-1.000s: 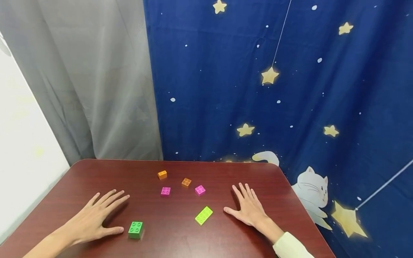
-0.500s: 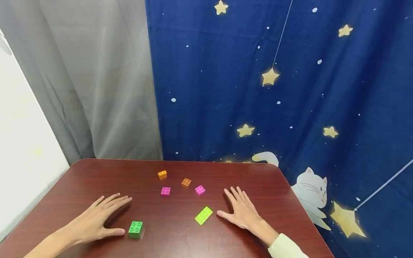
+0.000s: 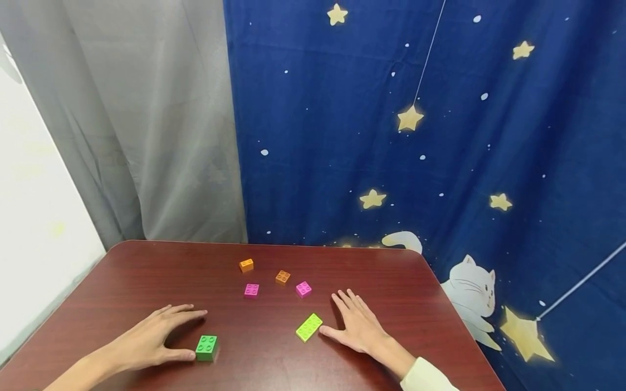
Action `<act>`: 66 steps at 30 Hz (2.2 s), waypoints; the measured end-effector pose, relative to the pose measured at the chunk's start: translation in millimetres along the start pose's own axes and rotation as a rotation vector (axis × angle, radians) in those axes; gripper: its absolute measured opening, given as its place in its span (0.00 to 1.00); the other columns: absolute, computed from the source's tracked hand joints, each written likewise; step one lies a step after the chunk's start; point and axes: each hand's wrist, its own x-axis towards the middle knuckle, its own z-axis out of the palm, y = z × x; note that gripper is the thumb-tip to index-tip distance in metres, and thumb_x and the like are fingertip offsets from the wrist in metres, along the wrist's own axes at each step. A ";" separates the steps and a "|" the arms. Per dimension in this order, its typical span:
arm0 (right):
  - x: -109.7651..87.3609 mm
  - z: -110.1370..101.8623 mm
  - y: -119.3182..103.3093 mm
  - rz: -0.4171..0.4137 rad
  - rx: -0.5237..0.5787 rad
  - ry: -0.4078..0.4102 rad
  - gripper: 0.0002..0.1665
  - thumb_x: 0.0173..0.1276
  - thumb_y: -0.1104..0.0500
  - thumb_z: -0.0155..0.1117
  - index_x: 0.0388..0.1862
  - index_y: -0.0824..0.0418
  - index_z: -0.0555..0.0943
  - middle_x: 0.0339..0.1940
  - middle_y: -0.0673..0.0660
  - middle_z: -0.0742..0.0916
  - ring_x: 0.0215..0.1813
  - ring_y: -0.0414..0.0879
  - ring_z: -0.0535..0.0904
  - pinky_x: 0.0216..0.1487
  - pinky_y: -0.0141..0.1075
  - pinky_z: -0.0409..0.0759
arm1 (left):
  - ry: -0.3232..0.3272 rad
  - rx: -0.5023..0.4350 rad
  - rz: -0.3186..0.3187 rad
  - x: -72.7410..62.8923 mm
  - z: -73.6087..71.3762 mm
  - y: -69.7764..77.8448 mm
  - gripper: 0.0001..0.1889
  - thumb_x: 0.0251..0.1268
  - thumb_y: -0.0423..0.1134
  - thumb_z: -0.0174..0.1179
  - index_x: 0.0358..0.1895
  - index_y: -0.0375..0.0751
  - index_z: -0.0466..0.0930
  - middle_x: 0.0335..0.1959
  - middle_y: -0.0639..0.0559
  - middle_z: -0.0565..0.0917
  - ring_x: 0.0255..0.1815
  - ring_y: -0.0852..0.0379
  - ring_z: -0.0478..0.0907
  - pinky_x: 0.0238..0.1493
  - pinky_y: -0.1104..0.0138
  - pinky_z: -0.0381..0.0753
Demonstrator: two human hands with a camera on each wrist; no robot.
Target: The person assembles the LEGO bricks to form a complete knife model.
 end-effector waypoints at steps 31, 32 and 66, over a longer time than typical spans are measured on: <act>2.7 18.3 -31.8 -0.138 0.000 0.128 0.54 0.59 0.19 0.65 0.67 0.59 0.81 0.60 0.49 0.81 0.60 0.46 0.77 0.59 0.47 0.77 | -0.021 -0.095 0.134 14.6 13.8 8.3 0.19 0.61 0.62 0.73 0.50 0.60 0.89 0.50 0.69 0.86 0.60 0.47 0.82 0.55 0.51 0.82; 2.9 18.8 -32.2 -0.140 -0.003 0.132 0.53 0.59 0.20 0.65 0.67 0.59 0.82 0.58 0.49 0.81 0.58 0.46 0.77 0.58 0.46 0.77 | -0.022 -0.103 0.132 15.5 14.2 8.1 0.19 0.61 0.61 0.73 0.50 0.60 0.88 0.50 0.69 0.86 0.60 0.47 0.82 0.55 0.51 0.83; 2.5 13.3 -40.3 -0.119 0.117 0.087 0.46 0.57 0.30 0.76 0.66 0.55 0.82 0.51 0.46 0.82 0.50 0.41 0.77 0.50 0.42 0.80 | -0.011 -0.209 0.110 42.8 16.1 4.8 0.16 0.61 0.57 0.74 0.47 0.56 0.87 0.44 0.67 0.83 0.44 0.64 0.80 0.45 0.63 0.82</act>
